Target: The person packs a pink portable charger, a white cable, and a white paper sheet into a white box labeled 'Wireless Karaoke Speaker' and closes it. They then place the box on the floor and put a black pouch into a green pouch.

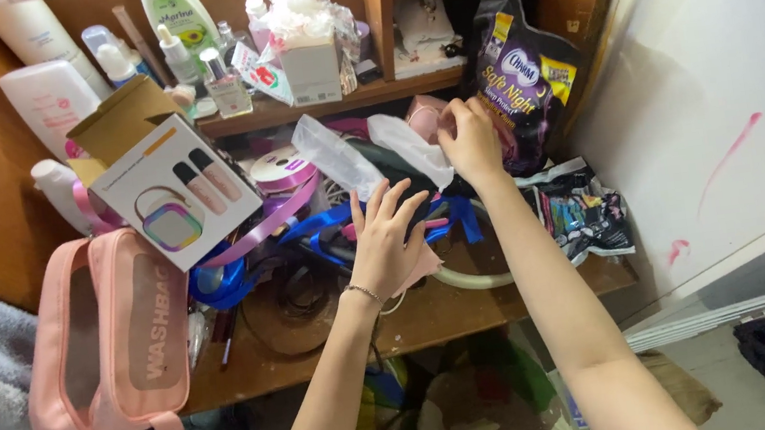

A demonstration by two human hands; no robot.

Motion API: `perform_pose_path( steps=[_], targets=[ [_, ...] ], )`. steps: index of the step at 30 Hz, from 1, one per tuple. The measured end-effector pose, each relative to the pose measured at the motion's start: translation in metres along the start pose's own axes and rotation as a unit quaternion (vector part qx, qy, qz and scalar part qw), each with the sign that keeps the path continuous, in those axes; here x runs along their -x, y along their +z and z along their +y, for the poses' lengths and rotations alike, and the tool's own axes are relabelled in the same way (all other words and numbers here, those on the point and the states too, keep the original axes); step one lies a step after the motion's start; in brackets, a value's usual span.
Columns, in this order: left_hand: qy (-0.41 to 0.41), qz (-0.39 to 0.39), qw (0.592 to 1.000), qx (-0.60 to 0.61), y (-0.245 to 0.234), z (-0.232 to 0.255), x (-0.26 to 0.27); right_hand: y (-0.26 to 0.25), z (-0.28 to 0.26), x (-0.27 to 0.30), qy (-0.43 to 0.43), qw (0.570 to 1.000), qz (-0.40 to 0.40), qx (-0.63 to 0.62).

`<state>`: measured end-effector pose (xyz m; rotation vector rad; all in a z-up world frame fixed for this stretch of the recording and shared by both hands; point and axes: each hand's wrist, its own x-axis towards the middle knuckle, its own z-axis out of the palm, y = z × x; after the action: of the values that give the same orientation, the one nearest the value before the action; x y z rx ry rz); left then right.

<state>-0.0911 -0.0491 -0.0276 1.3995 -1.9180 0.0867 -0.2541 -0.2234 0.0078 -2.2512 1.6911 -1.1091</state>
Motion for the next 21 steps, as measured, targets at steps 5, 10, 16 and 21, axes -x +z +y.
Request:
perform_pose_path(
  steps=[5, 10, 16, 21],
  targets=[
    [-0.013, 0.015, 1.0, -0.001, -0.006, -0.003, 0.004, -0.005, -0.019, 0.003, 0.009, 1.0, -0.01, 0.028],
    [-0.011, 0.009, 1.0, 0.005, -0.013, -0.006, 0.012, 0.004, -0.013, -0.002, 0.002, 0.999, 0.005, 0.034],
    [-0.025, 0.009, 0.999, 0.019, -0.02, -0.007, 0.013, 0.008, -0.009, -0.009, 0.005, 0.997, 0.028, 0.078],
    [-0.029, 0.074, 0.996, 0.026, -0.025, -0.002, 0.012, -0.013, -0.019, -0.003, 0.015, 1.0, 0.022, 0.011]
  ],
)
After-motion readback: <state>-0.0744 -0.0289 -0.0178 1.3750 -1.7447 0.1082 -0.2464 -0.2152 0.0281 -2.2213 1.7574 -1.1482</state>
